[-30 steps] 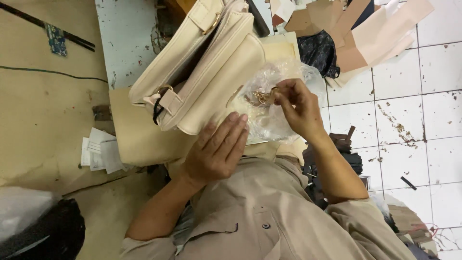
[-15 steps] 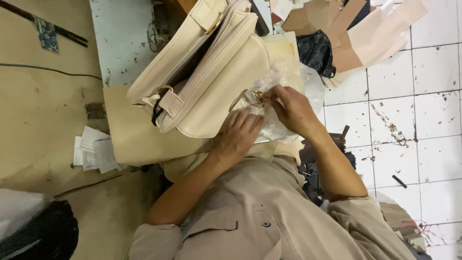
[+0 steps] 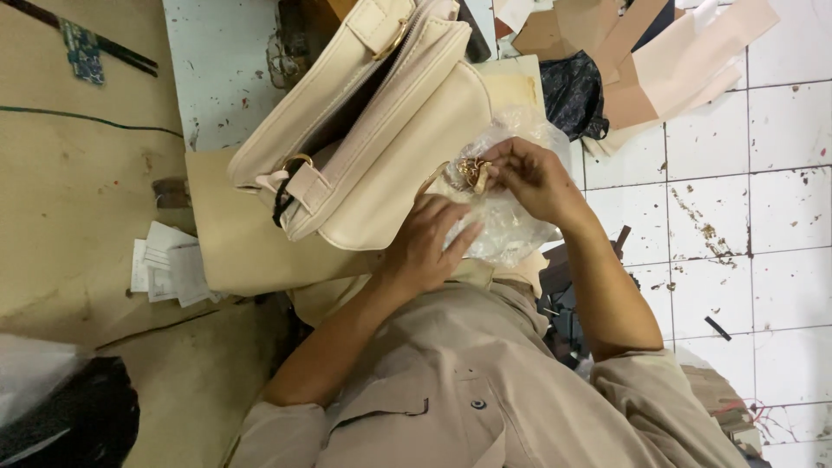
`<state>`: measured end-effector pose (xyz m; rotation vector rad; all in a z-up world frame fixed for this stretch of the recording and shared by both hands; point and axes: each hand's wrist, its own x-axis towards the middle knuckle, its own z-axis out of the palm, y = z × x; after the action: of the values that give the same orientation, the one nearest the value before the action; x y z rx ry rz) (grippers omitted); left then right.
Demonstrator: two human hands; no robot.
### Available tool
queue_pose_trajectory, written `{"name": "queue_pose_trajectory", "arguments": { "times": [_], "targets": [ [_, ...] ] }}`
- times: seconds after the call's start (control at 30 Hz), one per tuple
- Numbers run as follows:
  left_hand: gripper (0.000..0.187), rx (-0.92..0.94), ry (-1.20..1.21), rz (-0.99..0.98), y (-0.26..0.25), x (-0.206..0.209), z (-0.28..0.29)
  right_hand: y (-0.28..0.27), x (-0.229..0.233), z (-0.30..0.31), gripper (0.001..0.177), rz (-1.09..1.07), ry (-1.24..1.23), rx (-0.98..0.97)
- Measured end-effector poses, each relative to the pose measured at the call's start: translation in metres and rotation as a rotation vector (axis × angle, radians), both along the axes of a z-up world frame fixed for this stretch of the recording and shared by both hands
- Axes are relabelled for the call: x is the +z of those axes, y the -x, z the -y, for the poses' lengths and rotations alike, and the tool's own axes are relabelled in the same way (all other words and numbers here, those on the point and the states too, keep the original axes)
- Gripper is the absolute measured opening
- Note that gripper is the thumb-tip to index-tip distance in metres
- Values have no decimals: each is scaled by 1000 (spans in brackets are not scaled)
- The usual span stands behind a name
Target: Attaching hardware to a leather bag and cutting leather material with scissors
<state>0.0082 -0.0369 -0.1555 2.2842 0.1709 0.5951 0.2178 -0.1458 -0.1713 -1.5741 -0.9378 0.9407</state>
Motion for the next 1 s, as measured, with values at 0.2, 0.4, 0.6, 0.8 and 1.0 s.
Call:
{"name": "queue_pose_trajectory", "arguments": {
  "times": [0.2, 0.4, 0.6, 0.8, 1.0],
  "targets": [
    [24, 183, 248, -49, -27, -9, 0, 8, 7, 0, 24, -177, -59, -91],
    [14, 216, 622, -94, -29, -1, -1, 10, 3, 5, 21, -323, -64, -178],
    [23, 253, 944, -88, -33, -40, 2, 10, -8, 10, 20, -368, -57, -189],
    [24, 274, 1078, -56, -36, -56, 4, 8, -21, 14, 17, -376, -46, -186],
    [23, 270, 1080, -66, -36, -72, 3, 9, -15, 13, 13, -368, -43, -186]
  ]
}}
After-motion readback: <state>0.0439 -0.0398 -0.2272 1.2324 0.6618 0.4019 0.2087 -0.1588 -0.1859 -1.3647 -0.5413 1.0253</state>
